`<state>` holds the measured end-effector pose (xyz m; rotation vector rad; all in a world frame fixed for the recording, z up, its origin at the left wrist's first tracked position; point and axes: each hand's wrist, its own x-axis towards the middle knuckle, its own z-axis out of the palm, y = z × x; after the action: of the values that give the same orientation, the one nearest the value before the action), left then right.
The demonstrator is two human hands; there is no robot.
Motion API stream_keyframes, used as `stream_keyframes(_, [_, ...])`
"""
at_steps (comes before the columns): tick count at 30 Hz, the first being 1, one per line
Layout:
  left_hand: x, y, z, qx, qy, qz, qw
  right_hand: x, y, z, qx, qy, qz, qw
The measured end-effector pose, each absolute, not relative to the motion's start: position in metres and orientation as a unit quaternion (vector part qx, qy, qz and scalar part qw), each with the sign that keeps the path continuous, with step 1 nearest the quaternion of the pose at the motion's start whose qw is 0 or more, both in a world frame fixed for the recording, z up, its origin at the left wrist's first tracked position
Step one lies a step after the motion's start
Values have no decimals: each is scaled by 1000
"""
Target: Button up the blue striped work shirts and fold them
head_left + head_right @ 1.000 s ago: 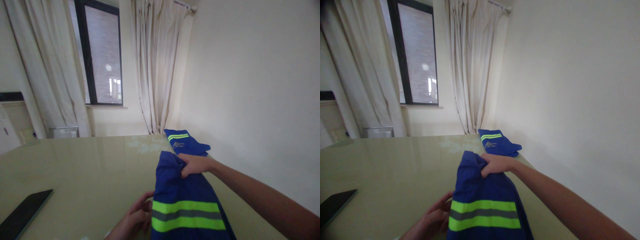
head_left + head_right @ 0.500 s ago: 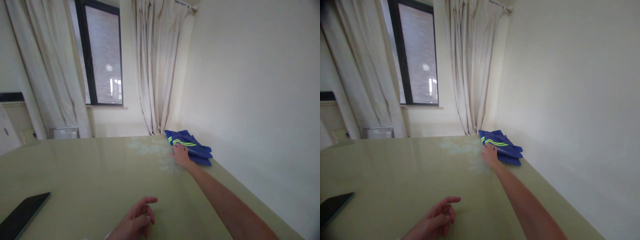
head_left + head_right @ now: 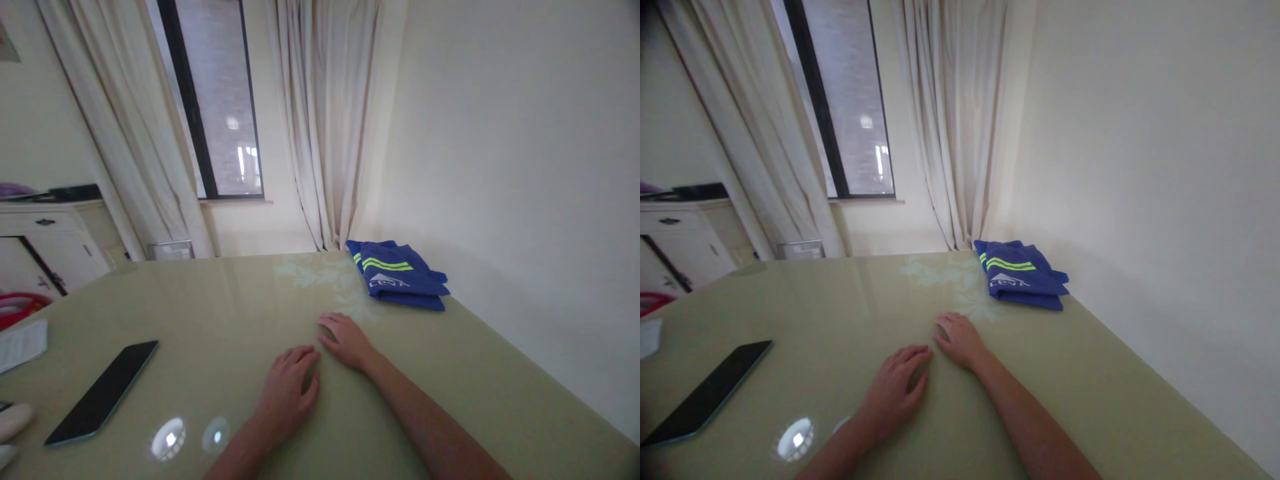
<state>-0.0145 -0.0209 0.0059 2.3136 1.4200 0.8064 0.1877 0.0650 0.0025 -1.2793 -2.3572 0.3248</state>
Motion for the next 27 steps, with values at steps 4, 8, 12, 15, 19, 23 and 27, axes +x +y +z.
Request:
stream_keyframes(4, [2, -3, 11, 839, 508, 193, 26, 186, 66, -1, -459, -853, 111, 222])
stream_keyframes(8, [9, 14, 12, 833, 508, 219, -4, 186, 65, -3, -462, -849, 115, 229])
stream_keyframes(12, [5, 20, 4, 834, 496, 241, 21, 188, 65, -2, -463, -847, 114, 235])
stream_keyframes(15, [4, 19, 0, 831, 494, 251, 46, 188, 65, -1, -465, -846, 113, 237])
stream_keyframes(19, [5, 19, -1, 835, 475, 265, 78, 184, 63, -1, -463, -852, 74, 234])
stream_keyframes(23, [3, 23, -7, 837, 474, 255, 102, 186, 66, 2, -517, -815, -26, 262])
stream_keyframes(27, [1, 25, -12, 838, 480, 245, 91, 234, 79, 12, -608, -710, -173, 309])
